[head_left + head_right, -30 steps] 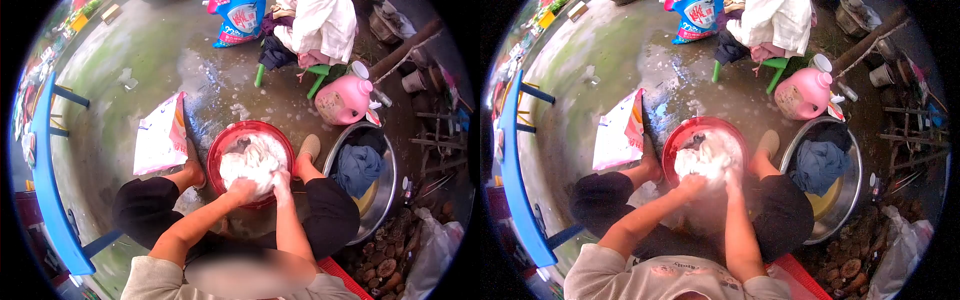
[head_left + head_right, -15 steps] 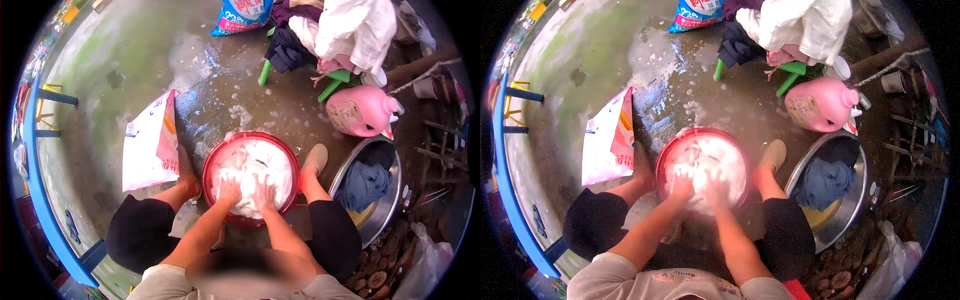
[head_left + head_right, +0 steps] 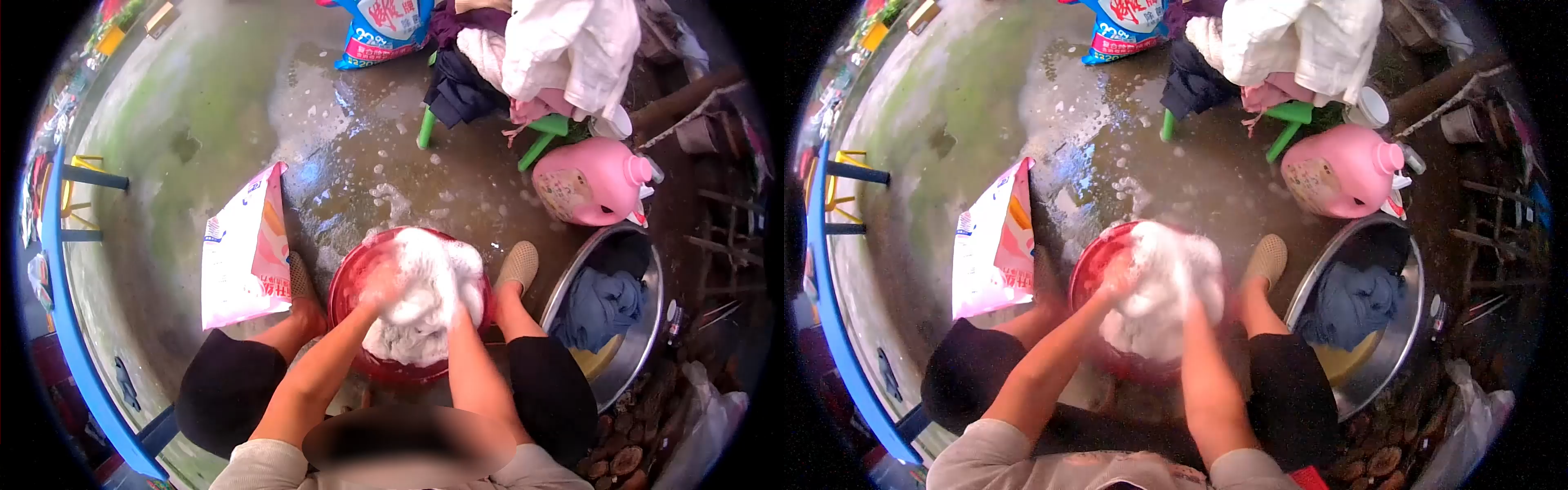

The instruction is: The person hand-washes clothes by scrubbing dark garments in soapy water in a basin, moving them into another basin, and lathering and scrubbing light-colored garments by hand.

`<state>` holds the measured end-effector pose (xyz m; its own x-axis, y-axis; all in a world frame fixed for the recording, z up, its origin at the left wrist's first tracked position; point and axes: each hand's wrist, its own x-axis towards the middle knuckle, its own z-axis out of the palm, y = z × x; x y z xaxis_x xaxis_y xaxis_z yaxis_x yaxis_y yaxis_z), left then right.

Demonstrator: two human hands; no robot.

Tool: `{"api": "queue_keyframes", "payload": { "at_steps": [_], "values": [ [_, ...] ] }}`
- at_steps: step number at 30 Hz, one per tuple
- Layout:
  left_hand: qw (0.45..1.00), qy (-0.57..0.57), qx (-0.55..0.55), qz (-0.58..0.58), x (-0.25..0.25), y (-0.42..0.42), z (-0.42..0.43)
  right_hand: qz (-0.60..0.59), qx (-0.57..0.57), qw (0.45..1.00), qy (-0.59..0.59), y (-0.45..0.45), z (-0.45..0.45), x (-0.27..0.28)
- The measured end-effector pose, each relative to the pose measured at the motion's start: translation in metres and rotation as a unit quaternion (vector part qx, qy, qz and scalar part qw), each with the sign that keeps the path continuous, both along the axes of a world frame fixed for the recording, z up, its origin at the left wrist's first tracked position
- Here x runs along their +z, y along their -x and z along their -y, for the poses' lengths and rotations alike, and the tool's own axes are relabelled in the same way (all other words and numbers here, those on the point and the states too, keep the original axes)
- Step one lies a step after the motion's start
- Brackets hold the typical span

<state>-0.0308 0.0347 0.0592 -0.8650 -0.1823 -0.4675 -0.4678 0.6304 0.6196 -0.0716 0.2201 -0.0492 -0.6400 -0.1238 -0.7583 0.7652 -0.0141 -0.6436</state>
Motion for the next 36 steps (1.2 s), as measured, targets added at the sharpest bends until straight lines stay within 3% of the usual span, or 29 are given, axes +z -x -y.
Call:
{"api": "queue_keyframes", "payload": {
  "at_steps": [3,4,5,7,8,9,11,12,13,14,16,19,20,21,25,29,33,36],
  "values": [
    [0.982,-0.093,-0.006,-0.164,0.067,-0.027,-0.026,0.03,-0.11,0.983,0.145,-0.021,-0.011,0.063],
    [0.972,-0.077,-0.076,-0.21,0.051,-0.043,-0.031,0.037,-0.122,0.978,0.168,-0.029,-0.015,0.079],
    [0.974,-0.037,-0.138,-0.177,0.056,-0.06,-0.032,0.05,-0.127,0.976,0.172,-0.04,-0.02,0.087],
    [0.959,0.046,-0.259,-0.109,0.062,-0.083,-0.029,-0.096,0.024,0.995,-0.027,-0.046,-0.022,0.1],
    [0.961,0.07,-0.268,-0.027,0.067,-0.089,-0.028,-0.166,0.099,0.973,-0.128,-0.048,-0.023,0.107],
    [0.98,0.073,-0.172,-0.061,0.066,-0.098,-0.03,-0.345,0.202,0.871,-0.285,-0.058,-0.015,0.117],
    [0.989,0.077,0.028,-0.122,0.053,-0.111,-0.037,-0.331,0.315,0.825,-0.331,-0.077,0.004,0.13],
    [0.976,0.117,0.059,-0.172,0.043,-0.113,-0.045,-0.323,0.376,0.801,-0.336,-0.083,0.014,0.144],
    [0.979,0.154,0.036,-0.13,0.036,-0.118,-0.055,-0.373,0.433,0.715,-0.403,-0.091,0.015,0.135],
    [0.977,0.191,0.011,-0.089,0.029,-0.123,-0.064,-0.338,0.394,0.763,-0.386,-0.105,0.012,0.103],
    [0.977,0.21,-0.03,-0.015,0.016,-0.124,-0.066,-0.386,0.453,0.71,-0.377,-0.105,0.012,0.106],
    [0.989,0.086,-0.026,0.121,0.018,-0.091,-0.044,-0.299,0.466,0.75,-0.361,-0.088,0.008,0.06],
    [0.992,0.052,0.038,0.11,0.002,-0.085,-0.04,-0.252,0.476,0.758,-0.368,-0.08,0.006,0.038],
    [0.991,0.024,0.033,0.128,-0.02,-0.077,-0.033,-0.208,0.485,0.763,-0.373,-0.071,0.004,0.019],
    [0.97,0.047,-0.083,0.222,-0.082,-0.034,-0.003,-0.117,0.464,0.79,-0.383,-0.029,0.012,-0.052],
    [0.976,0.08,-0.043,0.196,-0.086,-0.01,0.019,-0.065,0.354,0.869,-0.339,0.005,0.005,-0.084],
    [0.987,0.113,0.052,0.102,-0.051,-0.018,0.013,0.03,0.133,0.98,-0.145,-0.005,-0.006,-0.047],
    [0.987,0.046,0.153,-0.019,0.035,-0.023,-0.024,0.101,0.014,0.995,0.023,-0.027,0.0,0.006]
  ]
}}
